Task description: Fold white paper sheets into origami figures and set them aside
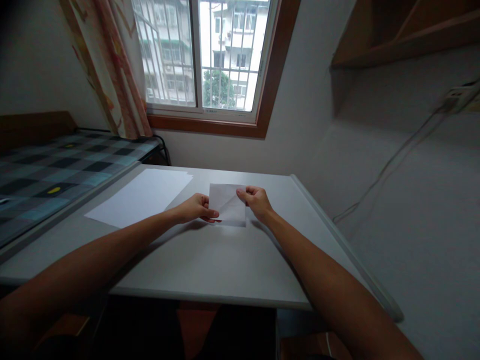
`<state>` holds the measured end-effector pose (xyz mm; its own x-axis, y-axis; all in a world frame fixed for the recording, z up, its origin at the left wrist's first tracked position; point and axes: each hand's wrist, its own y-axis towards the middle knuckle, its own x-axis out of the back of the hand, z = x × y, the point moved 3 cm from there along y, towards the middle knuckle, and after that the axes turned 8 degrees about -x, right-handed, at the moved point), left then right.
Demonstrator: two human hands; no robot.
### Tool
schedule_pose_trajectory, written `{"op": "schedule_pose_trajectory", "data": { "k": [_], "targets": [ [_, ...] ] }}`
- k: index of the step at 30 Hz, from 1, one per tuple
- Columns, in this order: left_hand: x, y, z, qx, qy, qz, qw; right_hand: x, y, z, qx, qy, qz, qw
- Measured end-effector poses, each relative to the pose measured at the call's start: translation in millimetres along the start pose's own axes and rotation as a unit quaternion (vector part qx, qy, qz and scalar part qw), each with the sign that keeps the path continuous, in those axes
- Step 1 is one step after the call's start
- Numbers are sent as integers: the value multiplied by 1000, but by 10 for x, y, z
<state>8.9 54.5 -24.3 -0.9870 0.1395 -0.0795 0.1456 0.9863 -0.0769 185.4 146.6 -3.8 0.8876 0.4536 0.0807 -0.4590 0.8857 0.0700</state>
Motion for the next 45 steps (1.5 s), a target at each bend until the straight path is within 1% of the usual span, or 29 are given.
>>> {"op": "schedule_pose_trajectory", "data": {
  "k": [3, 6, 14, 19, 20, 23, 25, 27, 29, 32, 34, 37, 40, 42, 45],
  "targets": [
    [18, 3, 7, 1, 0, 8, 1000, 1, 6, -17, -24, 32, 17, 999],
    [28, 3, 10, 7, -1, 18, 1000, 11, 7, -24, -38, 52, 15, 998],
    [36, -1, 42, 19, 10, 19, 1000, 69, 50, -72, -62, 61, 8, 996],
    [23, 1, 67, 21, 1, 25, 999, 106, 79, -90, -44, 44, -38, 997],
    [24, 2, 69, 20, 0, 23, 1000, 104, 78, -91, -43, 41, -39, 997],
    [35, -3, 77, 26, 1, 17, 1000, 77, 64, -97, -54, 23, -8, 998],
    [44, -10, 80, 30, 5, 13, 999, 70, 55, -96, -60, 8, 2, 998],
    [45, -20, 71, 27, 7, 18, 999, 79, 53, -89, -53, 1, -10, 999],
    [38, -31, 45, 15, 2, 34, 999, 88, 56, -83, -43, 5, -22, 999],
    [39, -40, -11, -17, 14, 55, 998, 78, 55, -80, -35, 11, -36, 999],
    [61, -28, -47, -49, 39, 37, 997, 49, 42, -75, -35, 13, -36, 999],
    [109, 15, -88, -104, 51, -38, 992, -22, 1, -49, -33, 5, -16, 999],
    [138, 53, -106, -141, 50, -105, 983, -93, -44, -8, -21, -9, 11, 1000],
    [141, 66, -110, -150, 50, -126, 979, -125, -67, 16, -15, -17, 19, 1000],
    [129, 65, -113, -147, 37, -133, 979, -146, -84, 40, -4, -37, 3, 999]
  ]
}}
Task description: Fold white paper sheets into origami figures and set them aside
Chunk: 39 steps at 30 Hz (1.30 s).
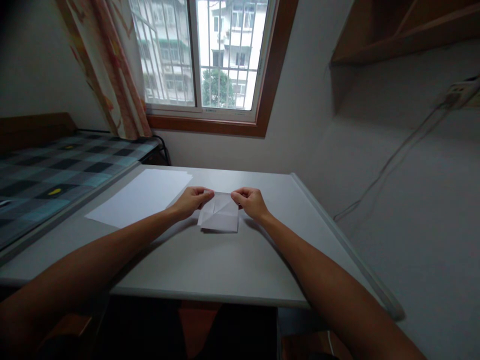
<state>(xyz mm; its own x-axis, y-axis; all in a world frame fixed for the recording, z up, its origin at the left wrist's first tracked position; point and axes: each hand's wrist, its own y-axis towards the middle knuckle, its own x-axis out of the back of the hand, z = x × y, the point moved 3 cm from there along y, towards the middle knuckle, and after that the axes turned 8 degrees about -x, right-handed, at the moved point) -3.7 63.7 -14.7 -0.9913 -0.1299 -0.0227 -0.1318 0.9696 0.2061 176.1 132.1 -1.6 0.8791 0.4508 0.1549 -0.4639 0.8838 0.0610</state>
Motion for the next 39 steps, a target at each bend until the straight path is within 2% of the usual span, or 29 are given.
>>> {"op": "schedule_pose_trajectory", "data": {
  "k": [6, 12, 14, 20, 23, 25, 27, 31, 35, 39],
  "targets": [
    [-28, -38, -16, 13, -5, 17, 1000, 28, 0, 34, 39, -29, -48, 998],
    [-61, -76, 6, 54, 17, 97, 994, 110, 29, 38, 56, -9, -103, 993],
    [-62, -80, 18, 60, 24, 108, 992, 115, 44, 19, 55, -3, -110, 992],
    [-39, -61, 40, 33, 42, 89, 995, 92, 80, -58, 3, 52, -61, 997],
    [2, -32, 43, 7, 42, 45, 998, 75, 58, -81, -50, 63, 19, 997],
    [36, -9, 40, -17, 27, 6, 999, 48, 31, -101, -89, 36, 91, 991],
    [59, 10, 42, -27, 6, -17, 999, 33, 13, -121, -108, 4, 126, 986],
    [55, 11, 57, 6, -41, -21, 999, 39, 24, -123, -87, -12, 90, 992],
    [8, -35, 49, 55, -68, 27, 996, 51, 32, -90, -64, -1, 54, 996],
    [-3, -67, 16, 81, -73, 40, 993, 59, 26, -72, -59, -4, 58, 997]
  ]
}}
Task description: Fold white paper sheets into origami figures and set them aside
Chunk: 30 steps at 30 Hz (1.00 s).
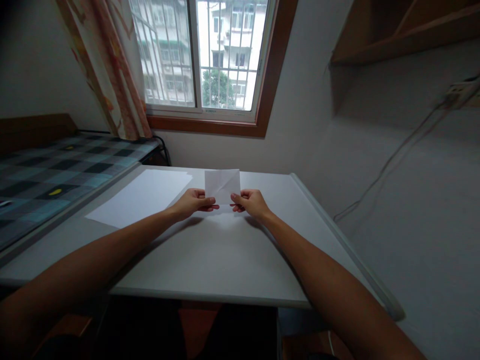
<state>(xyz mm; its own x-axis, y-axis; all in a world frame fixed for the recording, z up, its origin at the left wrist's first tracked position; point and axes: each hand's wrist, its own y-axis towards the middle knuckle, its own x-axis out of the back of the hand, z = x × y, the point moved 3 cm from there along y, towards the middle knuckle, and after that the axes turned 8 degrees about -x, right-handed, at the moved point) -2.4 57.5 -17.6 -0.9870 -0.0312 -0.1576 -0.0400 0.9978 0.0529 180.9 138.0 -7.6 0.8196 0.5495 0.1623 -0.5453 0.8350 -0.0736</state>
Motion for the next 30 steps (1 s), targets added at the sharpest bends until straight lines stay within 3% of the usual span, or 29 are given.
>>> {"op": "schedule_pose_trajectory", "data": {
  "k": [5, 16, 22, 30],
  "targets": [
    [16, -2, -21, 4, 5, -21, 1000, 26, 23, -31, 5, 2, 31, 999],
    [8, 0, -7, 6, 8, -15, 1000, 51, 32, -43, 2, -2, 10, 1000],
    [30, 9, -3, 17, 18, -43, 999, 44, 29, -53, 3, 15, 34, 999],
    [42, 24, 24, 20, 25, -42, 999, 89, 31, -22, 17, -6, -22, 1000]
  ]
}}
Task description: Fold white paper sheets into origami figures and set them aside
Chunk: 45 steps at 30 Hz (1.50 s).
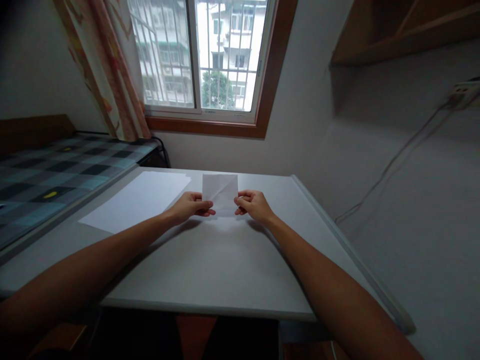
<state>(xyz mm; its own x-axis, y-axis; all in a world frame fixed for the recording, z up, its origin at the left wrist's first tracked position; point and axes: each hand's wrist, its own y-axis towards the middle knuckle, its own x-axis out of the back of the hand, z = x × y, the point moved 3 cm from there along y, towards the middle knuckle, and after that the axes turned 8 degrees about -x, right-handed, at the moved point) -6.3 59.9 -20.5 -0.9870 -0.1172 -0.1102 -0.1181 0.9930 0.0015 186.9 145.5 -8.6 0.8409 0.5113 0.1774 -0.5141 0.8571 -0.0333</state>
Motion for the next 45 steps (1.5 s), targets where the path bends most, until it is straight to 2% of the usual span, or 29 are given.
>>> {"op": "schedule_pose_trajectory", "data": {
  "k": [8, 14, 16, 20, 25, 31, 34, 38, 45],
  "targets": [
    [-7, -14, -11, 5, 3, 15, 1000, -18, -11, 9, 31, 1, 19, 999],
    [26, 24, 6, -24, -28, 11, 999, -5, -4, 12, 26, 8, 36, 999],
    [49, 37, 11, -19, -27, 9, 999, 14, -5, 24, 25, 22, 29, 999],
    [89, 49, 19, 1, -40, 36, 999, 92, -3, 57, 66, 37, -1, 997],
    [112, 48, 30, 4, -59, 34, 998, 142, 14, 29, 66, -27, -1, 997],
    [119, 41, -5, -70, 19, 55, 996, 157, 20, -2, 65, -22, -5, 998],
    [129, 41, -22, -111, 77, 70, 988, 170, 31, -13, 68, -21, -9, 997],
    [145, 72, -24, -162, 103, 81, 978, 180, 44, -9, 65, -25, -18, 997],
    [186, 97, -43, -213, 171, 53, 961, 166, 46, -31, 81, -83, -1, 993]
  ]
}}
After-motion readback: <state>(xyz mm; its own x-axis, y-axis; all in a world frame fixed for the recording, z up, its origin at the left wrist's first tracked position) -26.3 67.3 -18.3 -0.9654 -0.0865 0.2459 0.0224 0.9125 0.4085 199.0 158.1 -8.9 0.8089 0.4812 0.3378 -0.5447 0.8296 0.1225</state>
